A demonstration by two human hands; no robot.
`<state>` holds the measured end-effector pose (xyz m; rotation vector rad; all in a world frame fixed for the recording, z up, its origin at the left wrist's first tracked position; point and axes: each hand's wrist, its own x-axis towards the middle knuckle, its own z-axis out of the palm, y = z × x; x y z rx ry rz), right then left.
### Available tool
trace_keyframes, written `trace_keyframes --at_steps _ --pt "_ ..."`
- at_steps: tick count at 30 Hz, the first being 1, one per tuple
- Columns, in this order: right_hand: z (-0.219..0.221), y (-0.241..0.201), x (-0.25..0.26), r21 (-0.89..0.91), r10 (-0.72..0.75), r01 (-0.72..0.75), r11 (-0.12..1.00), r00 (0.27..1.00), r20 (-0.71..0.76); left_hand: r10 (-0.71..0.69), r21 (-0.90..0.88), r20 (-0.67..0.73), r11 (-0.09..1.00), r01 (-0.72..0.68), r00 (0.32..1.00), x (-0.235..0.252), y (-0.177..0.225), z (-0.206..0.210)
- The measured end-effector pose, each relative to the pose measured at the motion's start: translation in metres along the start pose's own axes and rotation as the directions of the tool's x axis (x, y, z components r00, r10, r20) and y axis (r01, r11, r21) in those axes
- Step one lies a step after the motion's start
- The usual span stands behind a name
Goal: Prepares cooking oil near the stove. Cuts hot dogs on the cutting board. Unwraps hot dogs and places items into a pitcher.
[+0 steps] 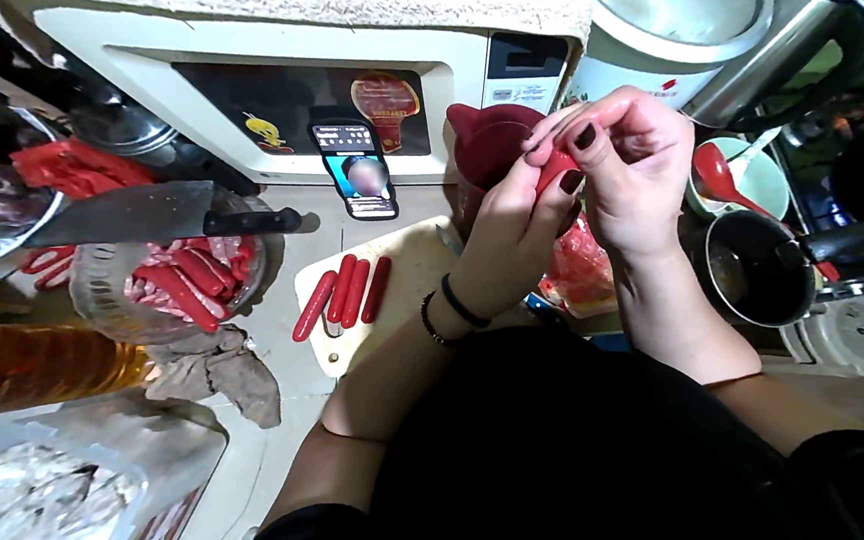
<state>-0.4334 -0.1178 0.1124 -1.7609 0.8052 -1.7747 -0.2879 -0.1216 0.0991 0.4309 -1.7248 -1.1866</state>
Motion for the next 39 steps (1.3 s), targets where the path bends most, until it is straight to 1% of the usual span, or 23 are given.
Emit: trace_keyframes --at_steps 2,4,8,10,12,13,14,16,17,18,20,22,23,25,27,30,32,34,35,36,37,38,39 --pt "-0.002 -0.001 0.001 -0.009 0.002 -0.002 1.000 1.000 -0.013 -0.011 0.000 0.007 1.000 0.011 1.000 0.000 -0.001 0.001" --pt "-0.005 -0.004 0.004 -0.060 -0.007 0.006 0.998 1.000 -0.015 -0.034 -0.004 0.021 0.999 0.034 0.999 0.000 -0.001 0.002" --pt "-0.009 -0.014 0.008 -0.137 -0.043 0.040 0.990 0.999 -0.022 -0.120 -0.007 0.093 0.993 0.121 0.988 0.001 0.006 -0.002" --pt "-0.003 -0.018 0.008 -0.125 -0.057 0.050 0.991 0.997 -0.058 -0.143 -0.044 0.112 0.988 0.148 0.983 0.001 0.009 0.000" --pt "0.003 -0.019 0.008 -0.075 -0.041 0.035 0.997 0.996 -0.081 -0.155 -0.100 0.116 0.981 0.166 0.981 0.001 0.010 0.001" --pt "0.004 -0.019 0.008 -0.040 -0.007 0.004 0.999 0.998 -0.069 -0.157 -0.140 0.100 0.975 0.170 0.983 0.002 0.010 0.001" --pt "0.004 -0.020 0.007 0.007 0.042 -0.042 0.999 0.999 -0.022 -0.157 -0.193 0.070 0.967 0.168 0.985 0.002 0.009 0.000" --pt "0.000 -0.022 0.006 0.069 0.124 -0.133 0.989 0.985 0.124 -0.158 -0.276 0.031 0.948 0.160 0.987 0.003 0.008 -0.002" --pt "0.000 -0.021 0.005 0.095 0.134 -0.151 0.984 0.977 0.165 -0.161 -0.288 0.026 0.944 0.162 0.987 0.002 0.008 -0.004" --pt "0.002 -0.018 0.003 0.105 0.122 -0.139 0.985 0.981 0.151 -0.171 -0.299 0.022 0.939 0.170 0.985 0.002 0.008 -0.005" --pt "0.006 -0.015 -0.002 0.088 0.069 -0.075 0.993 0.995 0.066 -0.219 -0.348 0.027 0.912 0.215 0.975 0.000 0.008 -0.002" --pt "0.006 -0.014 -0.003 0.057 0.017 -0.020 0.998 0.998 0.065 -0.277 -0.434 0.033 0.861 0.264 0.960 -0.001 0.008 0.001" --pt "0.006 -0.014 -0.003 0.026 0.005 -0.007 1.000 0.998 0.063 -0.294 -0.476 0.047 0.833 0.281 0.955 -0.002 0.007 0.001" --pt "0.003 -0.015 -0.002 -0.062 -0.008 0.008 0.998 1.000 0.004 -0.283 -0.514 0.098 0.807 0.292 0.954 -0.003 0.004 -0.001" --pt "-0.001 -0.017 0.002 -0.117 -0.017 0.012 0.993 0.999 -0.040 -0.299 -0.506 0.111 0.804 0.313 0.948 -0.002 0.006 0.000" --pt "-0.004 -0.021 0.007 -0.091 -0.054 0.043 0.995 0.991 -0.121 -0.313 -0.470 0.132 0.815 0.338 0.940 0.000 0.007 0.001" --pt "-0.016 -0.030 0.016 -0.099 -0.077 0.058 0.993 0.975 -0.207 -0.313 -0.428 0.171 0.831 0.356 0.934 -0.004 0.001 0.003" --pt "-0.032 -0.043 0.028 -0.142 -0.096 0.056 0.988 0.951 -0.294 -0.350 -0.397 0.217 0.821 0.410 0.911 -0.009 -0.004 0.001" --pt "-0.040 -0.048 0.032 -0.162 -0.097 0.048 0.986 0.945 -0.311 -0.364 -0.378 0.237 0.819 0.431 0.901 -0.013 -0.004 -0.003" --pt "-0.048 -0.051 0.033 -0.204 -0.088 0.027 0.979 0.951 -0.297 -0.373 -0.337 0.244 0.833 0.439 0.895 -0.016 -0.002 -0.011" --pt "-0.057 -0.055 0.030 -0.289 -0.053 -0.021 0.957 0.968 -0.245 -0.367 -0.281 0.238 0.861 0.425 0.899 -0.021 0.001 -0.023" --pt "-0.064 -0.058 0.024 -0.397 0.033 -0.100 0.913 0.985 -0.172 -0.343 -0.226 0.215 0.893 0.389 0.914 -0.028 0.004 -0.038" --pt "-0.071 -0.058 0.016 -0.514 0.152 -0.184 0.838 0.983 -0.104 -0.331 -0.156 0.187 0.920 0.360 0.925 -0.038 0.007 -0.055"
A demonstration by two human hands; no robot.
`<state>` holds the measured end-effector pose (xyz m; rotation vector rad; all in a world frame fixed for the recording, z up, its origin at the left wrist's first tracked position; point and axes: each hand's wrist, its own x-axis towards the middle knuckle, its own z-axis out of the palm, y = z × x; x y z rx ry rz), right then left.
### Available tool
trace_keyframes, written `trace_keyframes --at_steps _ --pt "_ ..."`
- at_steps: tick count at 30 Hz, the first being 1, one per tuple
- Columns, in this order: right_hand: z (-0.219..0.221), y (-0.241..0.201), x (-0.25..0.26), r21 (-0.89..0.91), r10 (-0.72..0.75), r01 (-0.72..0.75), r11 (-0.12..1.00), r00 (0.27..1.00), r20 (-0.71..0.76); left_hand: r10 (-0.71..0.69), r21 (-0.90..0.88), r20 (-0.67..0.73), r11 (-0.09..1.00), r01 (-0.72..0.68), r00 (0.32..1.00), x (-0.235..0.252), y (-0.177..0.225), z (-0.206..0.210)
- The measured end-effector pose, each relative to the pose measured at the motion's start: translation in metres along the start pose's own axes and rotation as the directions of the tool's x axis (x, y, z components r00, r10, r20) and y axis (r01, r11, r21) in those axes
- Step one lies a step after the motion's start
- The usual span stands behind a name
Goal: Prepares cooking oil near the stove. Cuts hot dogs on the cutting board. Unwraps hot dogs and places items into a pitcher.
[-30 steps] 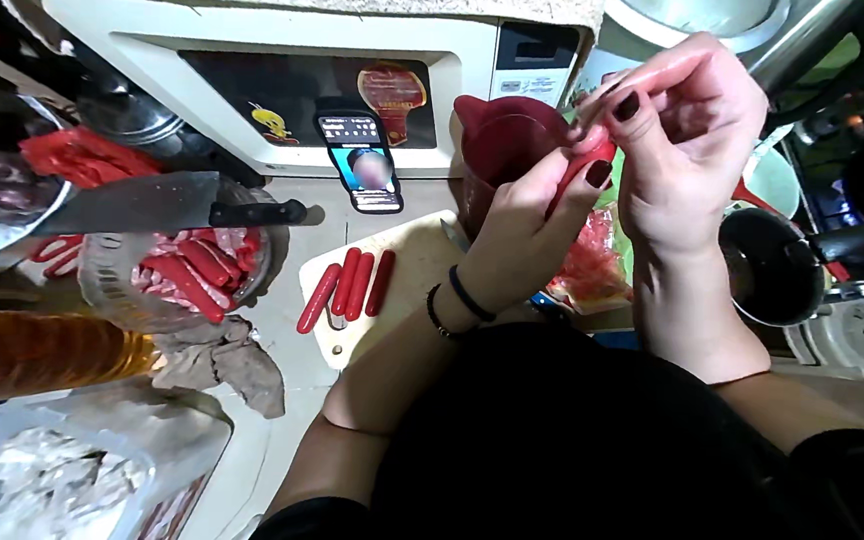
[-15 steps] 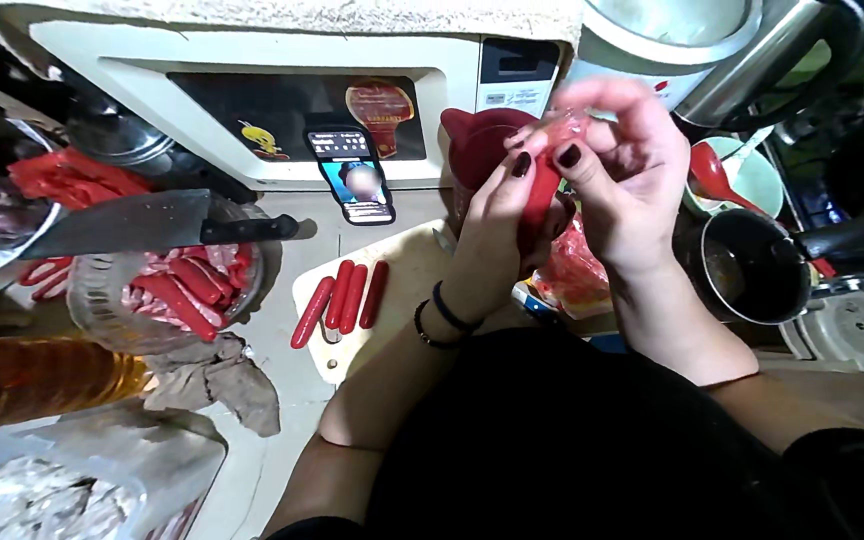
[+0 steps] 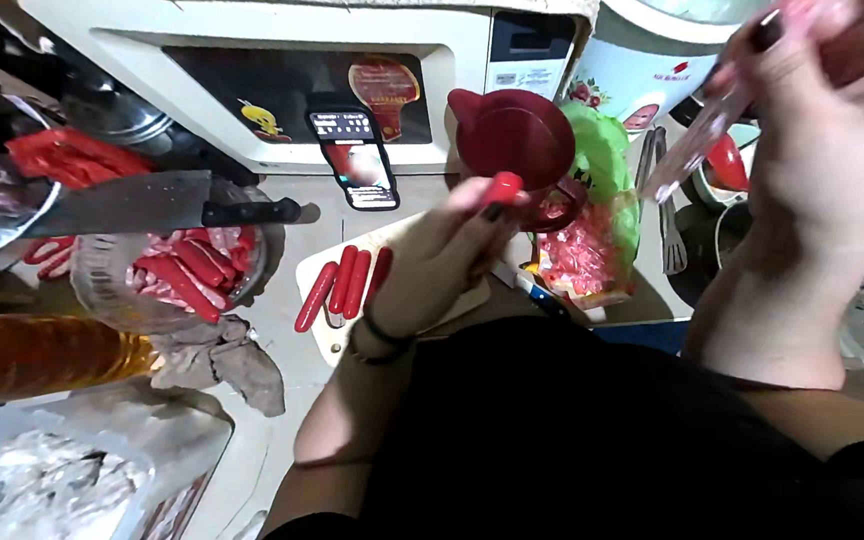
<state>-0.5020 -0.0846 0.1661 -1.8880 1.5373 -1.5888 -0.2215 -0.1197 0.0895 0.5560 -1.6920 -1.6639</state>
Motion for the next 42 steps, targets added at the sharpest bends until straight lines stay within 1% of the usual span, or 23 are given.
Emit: trace_keyframes --at_steps 2,3,4,5,6,9,12,13,14,16,17,18,19,20,21,23,24,26,28,30,33,38,42 --pt "-0.006 0.018 -0.018 -0.241 0.207 -0.157 0.958 0.958 0.196 -0.024 0.198 -0.110 0.979 0.045 0.994 -0.035 0.002 -0.033" --pt "-0.004 0.032 -0.026 -0.323 0.335 -0.251 0.913 0.911 0.239 -0.048 0.360 -0.203 0.925 0.120 0.978 -0.051 0.000 -0.049" --pt "-0.002 0.046 -0.034 -0.373 0.444 -0.337 0.864 0.860 0.252 -0.078 0.513 -0.315 0.825 0.239 0.946 -0.066 -0.005 -0.063" --pt "0.001 0.059 -0.041 -0.412 0.533 -0.408 0.814 0.807 0.254 -0.110 0.600 -0.431 0.707 0.375 0.896 -0.077 -0.013 -0.075" --pt "0.003 0.068 -0.046 -0.443 0.593 -0.454 0.773 0.765 0.252 -0.127 0.631 -0.518 0.611 0.478 0.846 -0.086 -0.023 -0.084" --pt "0.007 0.069 -0.038 -0.532 0.641 -0.454 0.715 0.729 0.239 -0.100 0.627 -0.675 0.443 0.640 0.731 -0.101 -0.060 -0.093" --pt "0.005 0.052 -0.015 -0.597 0.621 -0.359 0.718 0.717 0.316 -0.067 0.611 -0.737 0.361 0.705 0.673 -0.101 -0.079 -0.091" --pt "0.004 0.044 -0.008 -0.591 0.582 -0.320 0.741 0.745 0.326 -0.054 0.611 -0.744 0.346 0.712 0.666 -0.100 -0.086 -0.092" --pt "0.006 0.035 -0.001 -0.568 0.523 -0.288 0.771 0.795 0.307 -0.039 0.614 -0.746 0.343 0.711 0.664 -0.100 -0.092 -0.095" --pt "0.018 0.020 0.010 -0.483 0.319 -0.157 0.862 0.907 0.274 -0.041 0.608 -0.751 0.346 0.714 0.659 -0.100 -0.101 -0.098" --pt "0.030 0.015 0.017 -0.417 0.216 -0.073 0.906 0.927 0.306 -0.043 0.606 -0.753 0.344 0.717 0.657 -0.100 -0.104 -0.099" --pt "0.044 0.012 0.024 -0.357 0.140 0.010 0.934 0.910 0.391 -0.041 0.609 -0.752 0.338 0.717 0.658 -0.100 -0.106 -0.100" --pt "0.060 0.009 0.031 -0.333 0.118 0.071 0.940 0.850 0.514 -0.036 0.615 -0.748 0.336 0.713 0.662 -0.101 -0.107 -0.101" --pt "0.077 0.009 0.038 -0.354 0.154 0.117 0.928 0.743 0.651 -0.032 0.618 -0.746 0.337 0.710 0.665 -0.102 -0.107 -0.102" --pt "0.095 0.011 0.046 -0.408 0.236 0.169 0.897 0.597 0.767 -0.034 0.616 -0.747 0.342 0.710 0.665 -0.103 -0.107 -0.103" --pt "0.124 0.019 0.057 -0.478 0.393 0.287 0.830 0.307 0.867 -0.040 0.600 -0.754 0.364 0.712 0.655 -0.105 -0.104 -0.105" --pt "0.133 0.022 0.062 -0.480 0.432 0.329 0.813 0.210 0.877 -0.029 0.595 -0.758 0.380 0.708 0.652 -0.107 -0.105 -0.106" --pt "0.141 0.024 0.069 -0.474 0.477 0.384 0.793 0.094 0.874 -0.002 0.591 -0.763 0.402 0.700 0.646 -0.113 -0.105 -0.108" --pt "0.147 0.027 0.071 -0.475 0.507 0.414 0.777 0.037 0.861 0.037 0.590 -0.767 0.433 0.681 0.640 -0.118 -0.104 -0.108" --pt "0.153 0.028 0.068 -0.483 0.544 0.456 0.748 -0.003 0.839 0.091 0.587 -0.773 0.480 0.652 0.628 -0.125 -0.102 -0.109" --pt "0.158 0.036 0.063 -0.475 0.551 0.487 0.732 -0.015 0.834 0.182 0.592 -0.785 0.505 0.629 0.593 -0.139 -0.101 -0.122" --pt "0.158 0.044 0.062 -0.470 0.494 0.405 0.784 0.052 0.868 0.167 0.515 -0.850 0.466 0.719 0.500 -0.154 -0.089 -0.139" --pt "0.161 0.038 0.064 -0.479 0.487 0.428 0.766 0.100 0.868 0.105 0.432 -0.891 0.493 0.755 0.441 -0.157 -0.080 -0.140"
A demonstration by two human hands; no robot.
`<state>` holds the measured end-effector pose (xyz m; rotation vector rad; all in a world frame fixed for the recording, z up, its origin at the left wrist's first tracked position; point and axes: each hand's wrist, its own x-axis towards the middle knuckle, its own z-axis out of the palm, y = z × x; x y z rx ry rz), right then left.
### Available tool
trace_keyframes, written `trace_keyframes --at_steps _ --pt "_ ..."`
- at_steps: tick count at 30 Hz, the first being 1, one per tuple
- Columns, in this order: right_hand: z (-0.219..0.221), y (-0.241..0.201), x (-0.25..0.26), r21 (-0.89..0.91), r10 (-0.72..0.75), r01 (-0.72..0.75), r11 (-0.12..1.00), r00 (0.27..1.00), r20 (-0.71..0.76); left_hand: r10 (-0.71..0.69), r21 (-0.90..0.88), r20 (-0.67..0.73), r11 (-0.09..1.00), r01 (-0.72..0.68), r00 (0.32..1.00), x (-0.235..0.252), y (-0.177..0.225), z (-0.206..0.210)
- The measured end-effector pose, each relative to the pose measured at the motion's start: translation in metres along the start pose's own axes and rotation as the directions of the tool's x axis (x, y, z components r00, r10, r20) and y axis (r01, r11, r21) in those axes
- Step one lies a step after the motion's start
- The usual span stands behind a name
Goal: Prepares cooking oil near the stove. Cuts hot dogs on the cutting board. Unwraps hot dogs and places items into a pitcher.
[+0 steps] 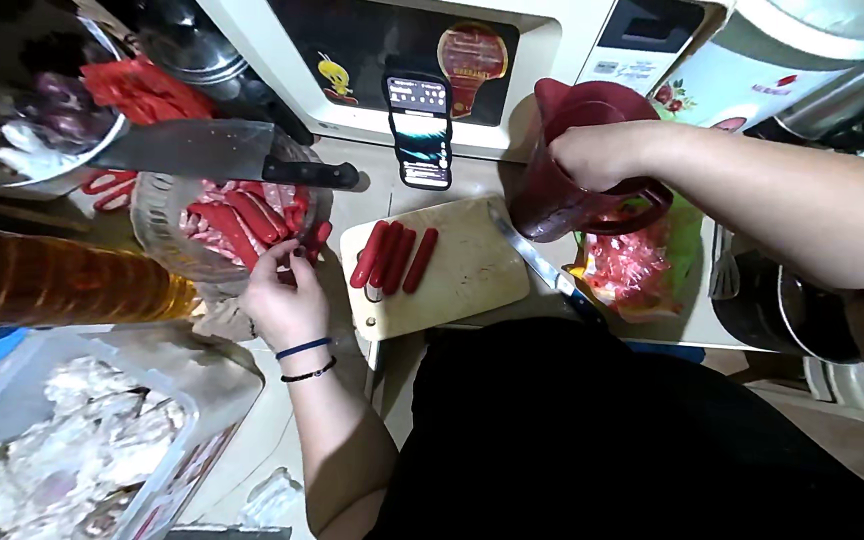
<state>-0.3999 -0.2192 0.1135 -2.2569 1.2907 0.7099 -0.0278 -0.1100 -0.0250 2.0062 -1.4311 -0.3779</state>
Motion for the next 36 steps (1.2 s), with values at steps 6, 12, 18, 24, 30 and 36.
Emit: trace_keyframes --at_steps 6,12,18,24,30,36 --pt "-0.003 0.013 -0.005 0.092 0.014 -0.002 0.996 0.991 -0.131 -0.002 -0.201 0.053 0.979 0.012 0.999 -0.010 0.025 -0.021" --pt "-0.015 0.021 -0.080 0.294 0.026 0.157 0.943 0.844 -0.535 0.378 -0.511 0.330 0.842 -0.173 0.865 -0.041 0.109 -0.004" --pt "0.014 0.018 -0.108 0.363 0.053 0.486 0.795 0.540 -0.840 0.641 -0.780 0.220 0.568 -0.262 0.735 -0.038 0.199 0.035" --pt "0.047 -0.006 -0.107 0.058 -0.074 0.444 0.894 0.274 -0.959 0.619 -0.784 0.618 0.441 0.438 0.485 -0.026 0.283 0.035" --pt "0.061 0.016 -0.114 0.290 0.237 0.511 0.809 0.169 -0.957 0.607 -0.815 0.579 0.424 0.394 0.545 -0.031 0.300 0.064" --pt "0.054 0.001 -0.091 0.435 0.479 0.761 0.482 0.187 -0.858 0.733 -0.864 0.495 0.357 0.355 0.467 -0.039 0.295 0.076"
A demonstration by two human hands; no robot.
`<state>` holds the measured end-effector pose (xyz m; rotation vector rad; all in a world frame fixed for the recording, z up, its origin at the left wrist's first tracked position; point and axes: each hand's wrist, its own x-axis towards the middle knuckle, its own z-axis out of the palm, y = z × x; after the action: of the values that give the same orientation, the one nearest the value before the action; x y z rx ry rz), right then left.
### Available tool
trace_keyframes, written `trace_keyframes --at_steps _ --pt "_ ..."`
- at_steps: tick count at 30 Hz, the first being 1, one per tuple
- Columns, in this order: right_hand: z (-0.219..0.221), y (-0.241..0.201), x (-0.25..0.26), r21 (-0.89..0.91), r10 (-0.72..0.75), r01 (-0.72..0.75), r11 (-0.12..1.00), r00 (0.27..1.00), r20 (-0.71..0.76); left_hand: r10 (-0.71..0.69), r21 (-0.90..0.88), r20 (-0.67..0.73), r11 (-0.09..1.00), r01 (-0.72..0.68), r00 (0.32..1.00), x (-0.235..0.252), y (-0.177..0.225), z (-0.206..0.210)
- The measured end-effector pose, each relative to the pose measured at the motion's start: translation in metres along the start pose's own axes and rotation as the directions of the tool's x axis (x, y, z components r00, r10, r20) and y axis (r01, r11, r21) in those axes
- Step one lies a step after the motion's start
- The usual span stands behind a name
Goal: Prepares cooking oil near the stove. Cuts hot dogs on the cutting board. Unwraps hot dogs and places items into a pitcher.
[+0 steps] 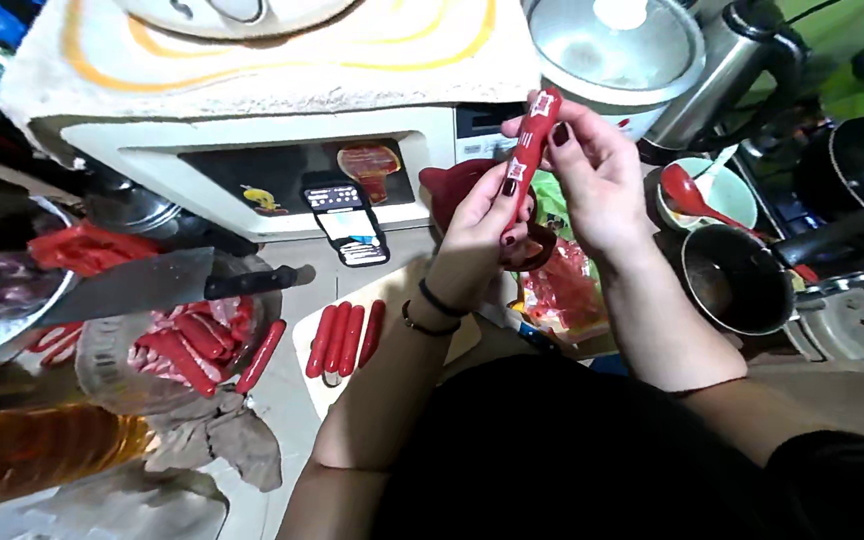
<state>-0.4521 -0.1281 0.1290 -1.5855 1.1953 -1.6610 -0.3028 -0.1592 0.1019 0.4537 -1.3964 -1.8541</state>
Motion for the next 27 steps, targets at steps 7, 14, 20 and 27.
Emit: trace_keyframes --at_steps 7,14,20,27 --pt "0.021 -0.004 0.002 0.255 -0.016 0.030 0.967 0.998 -0.059 0.094 0.250 -0.043 0.965 -0.080 0.995 -0.016 0.004 0.004" --pt "0.017 -0.005 0.006 0.282 -0.095 0.123 0.951 0.989 -0.112 0.144 0.239 -0.033 0.962 -0.132 0.989 -0.013 -0.003 -0.002" --pt "0.012 -0.007 0.009 0.332 -0.067 0.113 0.937 0.987 -0.146 0.116 0.210 0.023 0.971 -0.118 0.993 -0.014 -0.001 0.003" --pt "0.004 -0.006 0.007 0.290 -0.010 -0.007 0.957 0.998 0.057 0.203 0.200 -0.054 0.962 -0.188 0.978 -0.013 0.001 0.001"
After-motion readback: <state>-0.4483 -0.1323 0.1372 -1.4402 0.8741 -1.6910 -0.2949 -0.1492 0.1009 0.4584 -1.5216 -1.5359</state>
